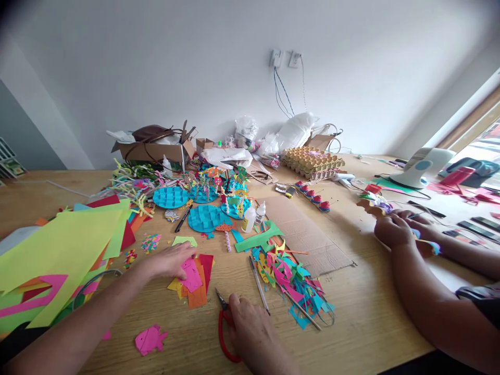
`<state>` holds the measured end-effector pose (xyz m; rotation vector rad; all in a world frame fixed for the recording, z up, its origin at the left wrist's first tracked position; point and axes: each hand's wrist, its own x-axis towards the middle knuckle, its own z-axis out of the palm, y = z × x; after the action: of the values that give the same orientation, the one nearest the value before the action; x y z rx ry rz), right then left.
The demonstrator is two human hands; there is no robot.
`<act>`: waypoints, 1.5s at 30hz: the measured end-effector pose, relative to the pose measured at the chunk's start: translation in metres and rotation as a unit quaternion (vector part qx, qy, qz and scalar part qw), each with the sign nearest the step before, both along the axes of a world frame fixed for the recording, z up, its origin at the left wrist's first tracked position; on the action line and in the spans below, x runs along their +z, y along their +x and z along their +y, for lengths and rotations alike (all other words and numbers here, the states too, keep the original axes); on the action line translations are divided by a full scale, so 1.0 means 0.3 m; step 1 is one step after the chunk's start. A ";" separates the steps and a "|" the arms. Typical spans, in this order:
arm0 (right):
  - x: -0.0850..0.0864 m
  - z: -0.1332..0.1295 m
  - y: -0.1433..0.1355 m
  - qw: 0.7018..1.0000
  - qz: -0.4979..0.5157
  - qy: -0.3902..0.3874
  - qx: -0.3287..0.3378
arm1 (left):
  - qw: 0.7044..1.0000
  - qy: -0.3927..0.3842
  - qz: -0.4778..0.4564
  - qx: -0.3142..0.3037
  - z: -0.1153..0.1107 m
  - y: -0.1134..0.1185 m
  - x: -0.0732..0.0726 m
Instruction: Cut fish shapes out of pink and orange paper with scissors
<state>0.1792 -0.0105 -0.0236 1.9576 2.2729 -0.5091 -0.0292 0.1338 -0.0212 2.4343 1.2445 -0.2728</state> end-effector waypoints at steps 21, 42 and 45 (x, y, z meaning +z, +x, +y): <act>0.020 0.022 0.020 0.998 0.038 -0.043 0.014 | 1.000 0.016 -0.003 -0.021 0.004 -0.004 0.014; -0.166 -0.019 0.089 0.975 0.198 0.096 -0.044 | 0.963 -0.035 -0.244 0.108 -0.094 -0.062 0.086; -0.117 0.001 0.118 0.905 0.413 0.021 -0.106 | 0.939 -0.063 -0.305 0.144 -0.121 -0.064 0.103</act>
<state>0.2145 -0.0102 -0.0586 2.3168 2.4677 -1.5879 -0.0484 0.0975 0.0096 1.9581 1.2126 0.4415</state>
